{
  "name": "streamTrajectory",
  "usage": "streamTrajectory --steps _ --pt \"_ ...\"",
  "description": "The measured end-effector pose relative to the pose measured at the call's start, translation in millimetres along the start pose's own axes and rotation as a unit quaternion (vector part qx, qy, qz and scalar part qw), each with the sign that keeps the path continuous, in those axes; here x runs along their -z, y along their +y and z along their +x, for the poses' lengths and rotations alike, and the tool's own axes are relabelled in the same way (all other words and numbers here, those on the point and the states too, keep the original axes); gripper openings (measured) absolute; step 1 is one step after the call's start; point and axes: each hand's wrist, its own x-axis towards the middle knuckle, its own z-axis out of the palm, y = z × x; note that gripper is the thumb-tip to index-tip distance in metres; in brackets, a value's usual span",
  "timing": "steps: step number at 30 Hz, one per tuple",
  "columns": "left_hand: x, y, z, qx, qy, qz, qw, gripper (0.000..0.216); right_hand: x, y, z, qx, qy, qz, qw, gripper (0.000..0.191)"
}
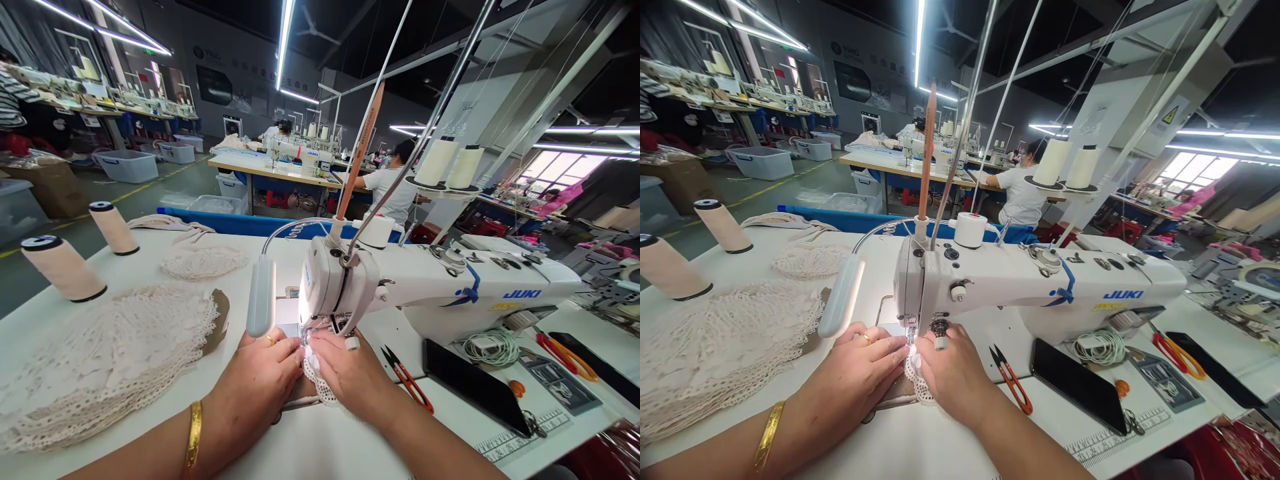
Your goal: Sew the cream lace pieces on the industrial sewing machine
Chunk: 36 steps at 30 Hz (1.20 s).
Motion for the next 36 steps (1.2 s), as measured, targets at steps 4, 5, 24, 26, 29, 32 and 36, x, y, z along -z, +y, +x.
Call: streamTrajectory --steps 4,5,24,26,29,32,36 --pt "-1.9 -1.1 1.4 0.004 -0.001 -0.009 1.0 0.028 7.4 -1.9 -2.1 -0.009 0.0 0.006 1.0 0.026" --pt "-2.4 -1.5 1.5 0.01 -0.001 -0.013 1.0 0.027 11.3 -3.3 -3.7 -0.008 -0.004 0.009 1.0 0.023" --pt "-17.0 -17.0 15.8 0.071 0.002 -0.176 0.982 0.021 0.8 -6.9 -2.7 -0.032 0.076 0.065 0.994 0.024" --pt "-17.8 -18.0 16.2 0.063 0.014 -0.17 0.983 0.025 1.3 -6.3 -3.1 -0.029 0.072 0.061 0.995 0.024" --pt "-13.7 -16.8 12.8 0.023 0.039 -0.146 0.988 0.032 8.8 -5.0 -5.3 0.024 0.027 0.065 0.997 0.02" --pt "-2.6 -11.9 5.0 -0.043 0.024 -0.111 0.993 0.033 21.6 -4.6 -9.3 0.103 -0.047 0.069 0.991 0.011" --pt "8.1 -4.6 -4.3 -0.076 0.017 -0.1 0.992 0.028 31.9 -4.4 -13.9 0.108 -0.082 0.057 0.989 0.013"
